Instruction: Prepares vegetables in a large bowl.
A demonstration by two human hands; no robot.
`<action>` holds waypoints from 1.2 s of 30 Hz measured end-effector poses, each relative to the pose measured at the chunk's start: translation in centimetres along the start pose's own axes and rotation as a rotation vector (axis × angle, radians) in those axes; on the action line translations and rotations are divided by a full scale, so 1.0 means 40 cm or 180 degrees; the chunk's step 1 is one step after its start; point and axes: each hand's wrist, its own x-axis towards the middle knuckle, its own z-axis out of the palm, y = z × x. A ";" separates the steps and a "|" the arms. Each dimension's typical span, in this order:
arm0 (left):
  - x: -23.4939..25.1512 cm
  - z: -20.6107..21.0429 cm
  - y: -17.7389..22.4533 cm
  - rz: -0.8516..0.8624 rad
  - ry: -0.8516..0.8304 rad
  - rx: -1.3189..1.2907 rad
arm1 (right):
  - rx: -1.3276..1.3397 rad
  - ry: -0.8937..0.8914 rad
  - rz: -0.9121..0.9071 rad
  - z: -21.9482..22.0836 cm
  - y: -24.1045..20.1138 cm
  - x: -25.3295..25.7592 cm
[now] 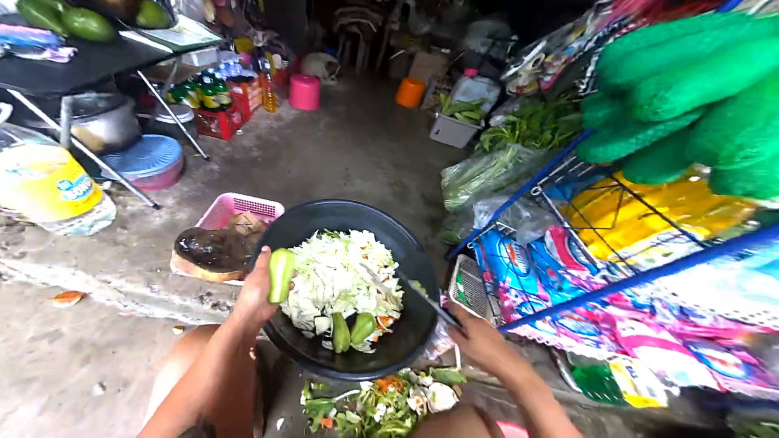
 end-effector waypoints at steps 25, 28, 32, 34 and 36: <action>0.119 -0.119 0.155 0.0269 -0.0073 -0.0653 | 0.0506 -0.0734 -0.0297 0.296 -0.305 0.097; 0.131 -0.117 0.174 0.0491 -0.0037 -0.0805 | 0.0096 -0.1168 -0.0432 0.407 -0.410 0.192; 0.158 -0.135 0.201 0.0619 0.0096 -0.0913 | -0.0530 -0.0981 -0.0357 0.476 -0.465 0.198; 0.165 -0.141 0.209 0.0591 0.0111 -0.0864 | -0.0777 -0.0726 -0.0309 0.487 -0.465 0.189; 0.170 -0.141 0.213 0.0602 0.0111 -0.0824 | -0.1002 -0.0520 -0.0312 0.477 -0.456 0.188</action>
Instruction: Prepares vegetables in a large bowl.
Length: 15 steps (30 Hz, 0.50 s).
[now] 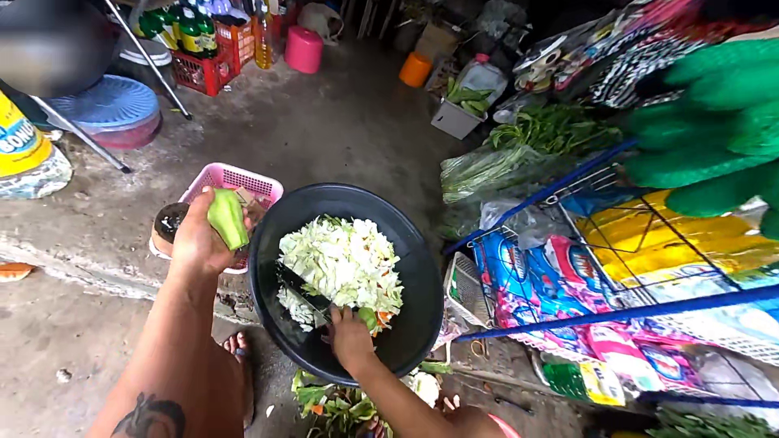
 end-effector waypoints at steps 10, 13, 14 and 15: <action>-0.028 0.014 -0.024 0.0203 -0.0627 0.1321 | 0.0047 0.0241 -0.0070 -0.044 0.053 -0.076; -0.082 0.050 -0.064 0.0232 -0.1953 0.3541 | 0.0040 0.0680 0.0113 -0.085 0.111 -0.127; -0.116 0.074 -0.094 0.0212 -0.2509 0.4209 | 0.0035 0.0840 0.0168 -0.098 0.134 -0.154; -0.159 0.097 -0.133 0.0250 -0.2936 0.4726 | 0.0027 0.0964 0.0228 -0.109 0.157 -0.188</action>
